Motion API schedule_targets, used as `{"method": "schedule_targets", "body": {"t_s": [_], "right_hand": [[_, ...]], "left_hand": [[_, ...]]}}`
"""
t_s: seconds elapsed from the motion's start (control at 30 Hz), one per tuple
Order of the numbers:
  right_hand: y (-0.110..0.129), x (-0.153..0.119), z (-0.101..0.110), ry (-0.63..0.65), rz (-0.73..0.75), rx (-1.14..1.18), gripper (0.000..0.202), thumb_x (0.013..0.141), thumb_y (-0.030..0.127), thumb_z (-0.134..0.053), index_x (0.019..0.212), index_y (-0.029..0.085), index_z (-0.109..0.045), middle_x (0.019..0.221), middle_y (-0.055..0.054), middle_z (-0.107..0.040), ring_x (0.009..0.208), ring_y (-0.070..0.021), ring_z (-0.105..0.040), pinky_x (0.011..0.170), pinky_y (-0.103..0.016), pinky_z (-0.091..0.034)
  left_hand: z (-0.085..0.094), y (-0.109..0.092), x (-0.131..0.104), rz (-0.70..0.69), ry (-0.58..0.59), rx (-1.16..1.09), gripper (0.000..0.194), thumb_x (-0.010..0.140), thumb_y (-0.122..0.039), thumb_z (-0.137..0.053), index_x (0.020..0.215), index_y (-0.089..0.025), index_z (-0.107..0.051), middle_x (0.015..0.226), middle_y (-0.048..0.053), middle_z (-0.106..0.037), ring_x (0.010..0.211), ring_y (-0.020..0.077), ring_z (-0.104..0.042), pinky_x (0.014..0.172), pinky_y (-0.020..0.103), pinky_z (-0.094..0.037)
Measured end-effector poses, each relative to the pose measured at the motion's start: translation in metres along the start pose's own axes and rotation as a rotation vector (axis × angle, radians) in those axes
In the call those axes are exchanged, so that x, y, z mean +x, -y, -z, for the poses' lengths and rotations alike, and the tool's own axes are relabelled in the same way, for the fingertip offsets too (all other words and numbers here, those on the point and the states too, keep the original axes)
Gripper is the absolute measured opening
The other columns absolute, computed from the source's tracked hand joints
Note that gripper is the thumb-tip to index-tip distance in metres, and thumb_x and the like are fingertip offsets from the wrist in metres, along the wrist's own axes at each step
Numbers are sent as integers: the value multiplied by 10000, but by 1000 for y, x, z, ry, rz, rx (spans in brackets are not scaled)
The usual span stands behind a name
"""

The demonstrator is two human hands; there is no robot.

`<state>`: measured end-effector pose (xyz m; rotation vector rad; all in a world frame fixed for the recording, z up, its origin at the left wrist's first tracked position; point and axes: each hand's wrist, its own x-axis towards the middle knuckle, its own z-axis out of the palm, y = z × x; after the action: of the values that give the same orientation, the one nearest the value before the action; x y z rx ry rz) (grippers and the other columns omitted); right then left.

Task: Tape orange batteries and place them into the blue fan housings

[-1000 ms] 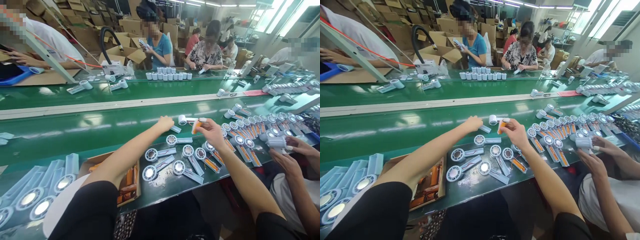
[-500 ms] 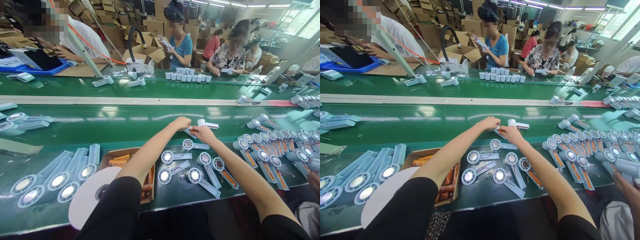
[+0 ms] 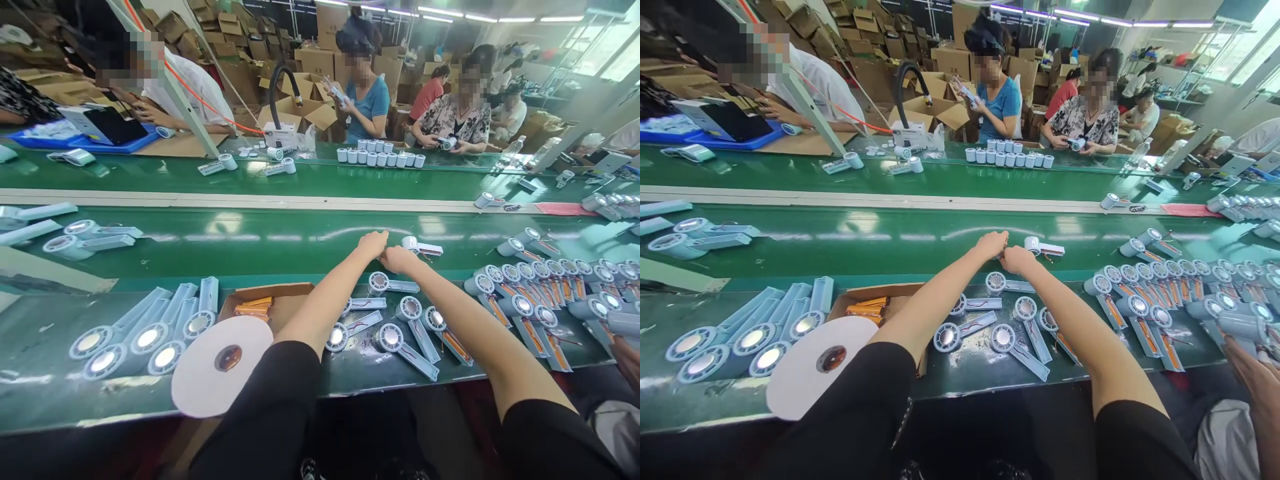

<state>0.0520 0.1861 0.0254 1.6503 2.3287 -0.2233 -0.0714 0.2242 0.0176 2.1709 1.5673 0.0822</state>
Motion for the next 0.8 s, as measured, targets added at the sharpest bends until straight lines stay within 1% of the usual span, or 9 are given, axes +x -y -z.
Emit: {"method": "schedule_targets", "body": {"t_s": [0.1, 0.2, 0.33, 0.4, 0.47, 0.53, 0.6, 0.7, 0.8], "right_hand": [[-2, -15, 24, -76, 46, -35, 340, 1018, 226, -496, 1189, 146, -780, 1172, -191, -787, 1120, -320, -739, 971, -389, -549], [1, -42, 36, -261, 102, -28, 416, 1024, 169, -428, 1318, 95, -712, 1351, -222, -713, 1263, -339, -672, 1068, -445, -511], [20, -104, 10, -411, 326, 310, 357, 1012, 324, -549, 1270, 172, -744, 1262, -150, -772, 1158, -328, -730, 1012, -455, -564], [35, -144, -12, -326, 460, 488, 313, 1016, 387, -568, 1191, 225, -771, 1191, -108, -801, 1079, -301, -760, 955, -429, -590], [56, -177, -31, -226, 542, 589, 287, 1028, 411, -561, 1118, 243, -775, 1118, -90, -814, 1002, -275, -769, 896, -392, -593], [82, -197, -44, -152, 572, 644, 280, 1041, 402, -541, 1008, 237, -766, 961, -77, -809, 863, -248, -757, 799, -351, -574], [112, -202, -50, -77, 580, 676, 295, 1043, 398, -544, 907, 223, -740, 819, -60, -769, 747, -227, -717, 712, -322, -529], [161, -195, -52, 78, 564, 786, 240, 1008, 396, -624, 915, 203, -733, 772, -39, -756, 668, -195, -683, 654, -288, -475], [207, -192, -55, 328, 575, 1011, 340, 911, 428, -772, 1151, 192, -721, 769, -5, -766, 584, -158, -660, 590, -250, -454]], "left_hand": [[14, -13, -19, 38, -66, 31, 413, 1013, -414, -659, 1348, -177, -618, 1349, 115, -642, 1181, 262, -656, 1009, 505, -577], [36, -10, -42, 62, -97, 33, 448, 1022, -396, -639, 1398, -160, -584, 1373, 137, -638, 1204, 271, -652, 1033, 499, -555], [63, 29, -118, -25, -112, 30, 501, 1001, -344, -645, 1467, -195, -538, 1525, 136, -568, 1387, 257, -540, 1134, 381, -443], [67, 63, -186, -86, -77, 38, 422, 945, -385, -709, 1341, -255, -647, 1456, 67, -636, 1363, 241, -555, 1114, 338, -435], [62, 102, -267, -142, 15, 58, 283, 899, -464, -732, 1106, -272, -754, 1187, 36, -757, 1144, 233, -673, 1002, 336, -498], [49, 138, -345, -159, -8, 119, 385, 821, -501, -785, 1150, -305, -746, 1218, 33, -759, 1177, 266, -667, 1038, 380, -502], [30, 163, -405, -122, -146, 228, 582, 756, -475, -824, 1298, -308, -692, 1386, 59, -702, 1341, 343, -580, 1082, 452, -497], [3, 173, -452, -114, -279, 334, 646, 773, -271, -772, 1403, -288, -628, 1491, 70, -636, 1418, 347, -519, 1075, 456, -529], [-16, 160, -466, -75, -440, 378, 578, 793, -182, -729, 1361, -251, -650, 1436, 91, -660, 1377, 343, -540, 1084, 457, -547]]}}
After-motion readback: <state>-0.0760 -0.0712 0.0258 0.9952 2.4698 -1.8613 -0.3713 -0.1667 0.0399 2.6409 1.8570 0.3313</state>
